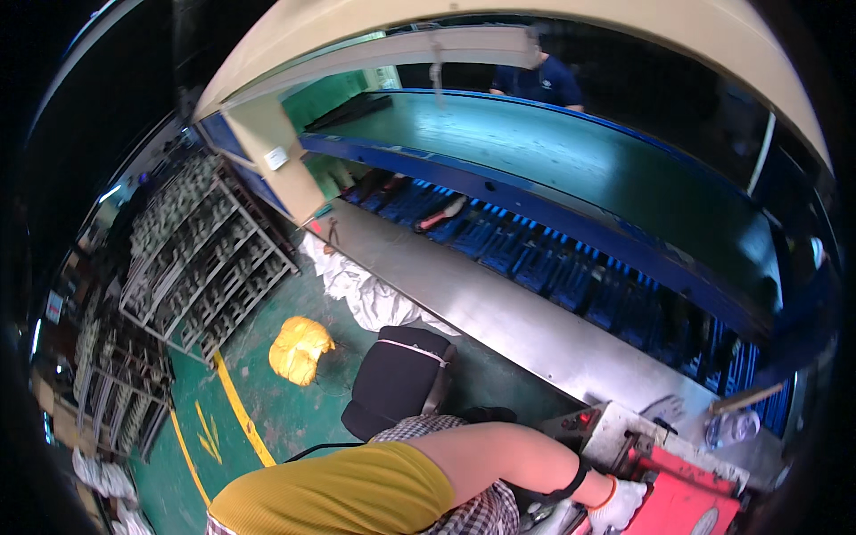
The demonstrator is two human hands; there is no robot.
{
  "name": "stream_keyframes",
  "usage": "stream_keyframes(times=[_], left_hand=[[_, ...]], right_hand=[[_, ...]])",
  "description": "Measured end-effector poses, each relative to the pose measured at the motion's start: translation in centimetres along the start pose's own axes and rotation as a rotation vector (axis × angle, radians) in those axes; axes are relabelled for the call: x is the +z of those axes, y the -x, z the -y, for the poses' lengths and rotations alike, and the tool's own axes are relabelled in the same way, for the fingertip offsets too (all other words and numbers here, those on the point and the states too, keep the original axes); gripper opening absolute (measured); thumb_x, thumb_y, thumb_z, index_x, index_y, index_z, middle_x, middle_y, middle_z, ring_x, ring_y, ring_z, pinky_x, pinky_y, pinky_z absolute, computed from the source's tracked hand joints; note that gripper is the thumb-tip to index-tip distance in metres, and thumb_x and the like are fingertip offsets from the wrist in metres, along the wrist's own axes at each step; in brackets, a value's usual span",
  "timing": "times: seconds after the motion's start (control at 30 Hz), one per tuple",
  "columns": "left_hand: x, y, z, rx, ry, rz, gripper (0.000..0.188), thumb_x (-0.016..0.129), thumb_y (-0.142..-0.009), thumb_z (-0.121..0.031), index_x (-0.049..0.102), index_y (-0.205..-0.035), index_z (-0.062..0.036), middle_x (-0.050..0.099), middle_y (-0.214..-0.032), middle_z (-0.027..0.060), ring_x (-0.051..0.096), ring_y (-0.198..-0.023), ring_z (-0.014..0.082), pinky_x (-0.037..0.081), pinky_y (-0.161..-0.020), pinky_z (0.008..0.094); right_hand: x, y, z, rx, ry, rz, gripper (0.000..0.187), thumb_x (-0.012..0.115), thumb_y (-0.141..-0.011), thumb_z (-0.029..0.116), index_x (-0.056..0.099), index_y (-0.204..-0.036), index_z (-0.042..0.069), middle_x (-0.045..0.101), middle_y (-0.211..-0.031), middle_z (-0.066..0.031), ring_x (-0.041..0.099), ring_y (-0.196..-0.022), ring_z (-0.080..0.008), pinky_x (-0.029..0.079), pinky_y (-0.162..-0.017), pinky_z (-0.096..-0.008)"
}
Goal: Operating industrial machinery to process shoes during the manufacturing cycle.
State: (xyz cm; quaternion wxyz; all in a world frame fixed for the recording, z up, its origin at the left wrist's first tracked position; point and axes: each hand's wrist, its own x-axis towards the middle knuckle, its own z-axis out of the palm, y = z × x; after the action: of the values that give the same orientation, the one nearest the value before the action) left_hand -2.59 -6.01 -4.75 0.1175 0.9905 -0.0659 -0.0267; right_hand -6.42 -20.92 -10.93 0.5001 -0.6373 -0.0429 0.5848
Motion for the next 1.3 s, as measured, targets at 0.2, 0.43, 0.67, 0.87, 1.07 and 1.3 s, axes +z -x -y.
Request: stream_keyframes(times=[0.2,0.43,0.67,0.87,1.07,1.3], left_hand=[[-1.3,1.2,-0.2,0.050,0.048,-0.048,0.043,0.072,-0.073,-0.059,0.082,-0.090,-0.0205,0.078,-0.087,0.0042,0.071,-0.088,0.0292,0.041,-0.089,0.0477],[-0.9,1.0,-0.4,0.068,0.024,-0.100,0.046,0.072,-0.074,-0.058,0.083,-0.093,-0.0172,0.078,-0.091,0.0040,0.069,-0.095,0.0268,0.039,-0.092,0.0451],[-2.0,1.0,-2.0,0.053,0.032,-0.115,0.039,0.072,-0.074,-0.053,0.082,-0.088,-0.0181,0.077,-0.087,0.0054,0.071,-0.088,0.0282,0.043,-0.085,0.0448],[-8.1,3.2,-0.5,0.294,0.092,-0.433,0.015,0.073,-0.067,-0.022,0.076,-0.079,-0.0133,0.072,-0.075,0.0116,0.071,-0.072,0.0323,0.054,-0.063,0.0478],[-12.9,0.5,0.6,0.325,0.026,-0.195,0.021,0.070,-0.075,-0.032,0.075,-0.083,-0.0124,0.072,-0.073,0.0141,0.074,-0.071,0.0331,0.059,-0.069,0.0470],[-22.6,-5.7,-1.4,0.487,0.040,-0.540,0.021,0.079,-0.077,-0.033,0.074,-0.087,-0.0158,0.074,-0.079,0.0065,0.074,-0.078,0.0270,0.057,-0.073,0.0403]], right_hand=[[-1.8,-2.4,-3.4,0.143,-0.439,0.478,0.052,0.053,-0.104,0.062,0.062,-0.131,0.019,0.073,-0.088,-0.0040,0.067,-0.078,-0.0185,0.054,-0.063,-0.0345],[0.4,-4.0,-3.1,0.109,-0.426,0.207,0.053,0.047,-0.106,0.058,0.062,-0.132,0.015,0.070,-0.106,-0.0060,0.065,-0.092,-0.0222,0.054,-0.076,-0.0372],[1.2,-3.6,-3.8,0.076,-0.518,0.115,0.055,0.041,-0.109,0.054,0.062,-0.134,0.011,0.067,-0.125,-0.0080,0.064,-0.106,-0.0259,0.053,-0.090,-0.0399],[2.7,-6.6,-5.3,-0.043,-0.485,0.208,0.041,0.042,-0.112,0.041,0.067,-0.122,0.011,0.071,-0.121,-0.0048,0.067,-0.104,-0.0194,0.057,-0.085,-0.0335],[5.2,5.2,3.2,-0.059,-0.095,0.093,0.048,0.056,-0.108,0.045,0.057,-0.139,0.008,0.072,-0.094,-0.0042,0.065,-0.067,-0.0099,0.051,-0.056,-0.0226],[3.8,8.0,4.8,-0.332,-0.272,-0.243,0.044,0.059,-0.108,0.038,0.057,-0.138,0.006,0.071,-0.095,-0.0047,0.065,-0.069,-0.0086,0.052,-0.059,-0.0221]])
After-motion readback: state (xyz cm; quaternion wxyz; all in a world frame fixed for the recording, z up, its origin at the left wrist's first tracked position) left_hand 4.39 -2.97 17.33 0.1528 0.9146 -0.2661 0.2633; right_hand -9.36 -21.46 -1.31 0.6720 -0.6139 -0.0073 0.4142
